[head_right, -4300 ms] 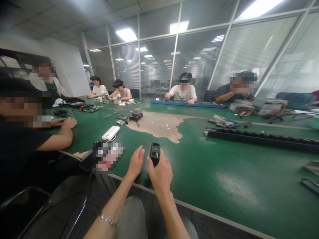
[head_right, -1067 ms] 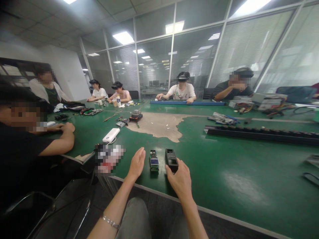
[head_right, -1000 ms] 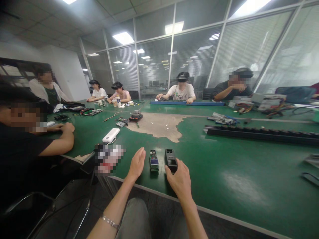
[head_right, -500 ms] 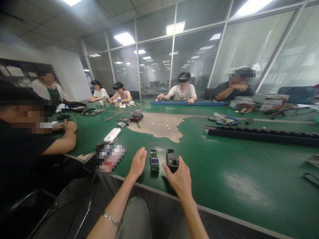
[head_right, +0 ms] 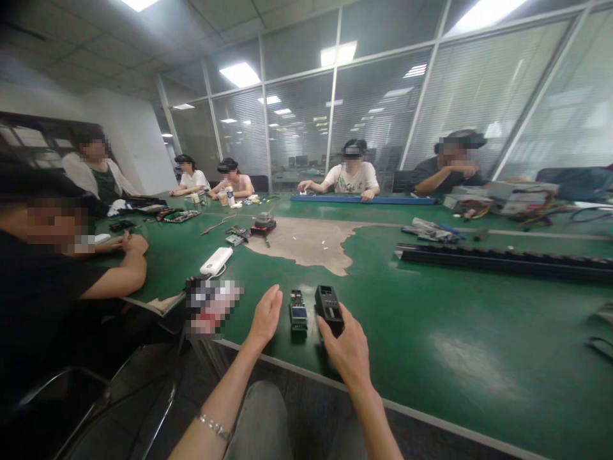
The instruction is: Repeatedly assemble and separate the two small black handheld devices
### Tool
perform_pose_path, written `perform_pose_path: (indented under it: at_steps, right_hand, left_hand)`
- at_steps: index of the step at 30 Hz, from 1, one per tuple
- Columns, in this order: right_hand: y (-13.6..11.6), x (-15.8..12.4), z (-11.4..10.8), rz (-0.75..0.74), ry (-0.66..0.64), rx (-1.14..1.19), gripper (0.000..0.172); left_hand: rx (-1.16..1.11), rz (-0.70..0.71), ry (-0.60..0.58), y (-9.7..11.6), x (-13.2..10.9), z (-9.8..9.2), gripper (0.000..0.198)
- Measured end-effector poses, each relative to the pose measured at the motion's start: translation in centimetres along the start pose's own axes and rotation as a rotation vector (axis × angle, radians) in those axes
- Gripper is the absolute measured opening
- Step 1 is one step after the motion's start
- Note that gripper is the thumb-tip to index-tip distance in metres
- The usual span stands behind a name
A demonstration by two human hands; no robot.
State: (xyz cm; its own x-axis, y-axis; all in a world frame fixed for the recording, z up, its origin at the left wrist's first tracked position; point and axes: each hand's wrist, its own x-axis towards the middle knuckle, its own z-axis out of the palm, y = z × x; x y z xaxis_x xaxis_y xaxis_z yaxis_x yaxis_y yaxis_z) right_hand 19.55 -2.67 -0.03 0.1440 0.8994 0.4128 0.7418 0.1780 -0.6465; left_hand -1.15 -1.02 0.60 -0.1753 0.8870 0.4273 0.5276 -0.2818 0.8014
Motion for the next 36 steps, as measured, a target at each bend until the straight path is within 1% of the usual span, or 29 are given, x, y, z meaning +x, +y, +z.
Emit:
perform_pose_path:
  at_steps: [4,6,8,12,17,20,23,26,30,32,36]
  right_hand:
    - [-2.8,-0.2,-0.2,0.005,0.017,0.141,0.060]
    - [-4.4,-0.2,0.1,-0.005,0.017,0.193,0.059]
    - [-5.8,-0.1,0.6,-0.012,0.000,0.198,0.057]
    - [-7.7,-0.2,1.6,-0.013,-0.024,0.112,0.058]
    - [-9.2,-0.9,2.4,0.043,0.016,-0.081,0.071]
    - [-10.0,-1.4,2.7,0.036,0.001,-0.169,0.072]
    - [-10.2,-1.8,3.0,-0.017,0.022,-0.208,0.069]
    - [-9.7,-2.5,3.5,-0.087,0.058,-0.223,0.065]
    - [-8.6,-3.5,4.1,-0.086,0.040,-0.216,0.062]
    - [-7.9,-3.8,4.3,-0.093,0.042,-0.178,0.064]
    - [-6.9,-3.4,4.8,-0.166,0.067,-0.049,0.076]
  left_hand:
    - [-0.003,0.006,0.008,0.1,0.0,-0.1,0.054]
    - [-0.004,0.007,0.013,0.2,0.0,-0.1,0.054]
    - [-0.006,0.003,0.015,0.2,0.0,-0.2,0.054]
    - [-0.020,-0.003,0.020,0.1,0.1,-0.2,0.053]
    - [-0.032,0.004,0.017,-0.1,0.2,-0.3,0.051]
    - [-0.038,0.006,0.015,-0.2,0.2,-0.4,0.050]
    - [-0.039,0.003,0.011,-0.3,0.3,-0.4,0.048]
    - [-0.041,0.017,0.004,-0.6,0.3,-0.3,0.046]
    - [-0.043,0.030,0.003,-0.7,0.4,-0.3,0.046]
    - [-0.041,0.031,0.008,-0.6,0.4,-0.4,0.045]
    - [-0.042,0.038,0.032,-0.2,0.3,-0.6,0.045]
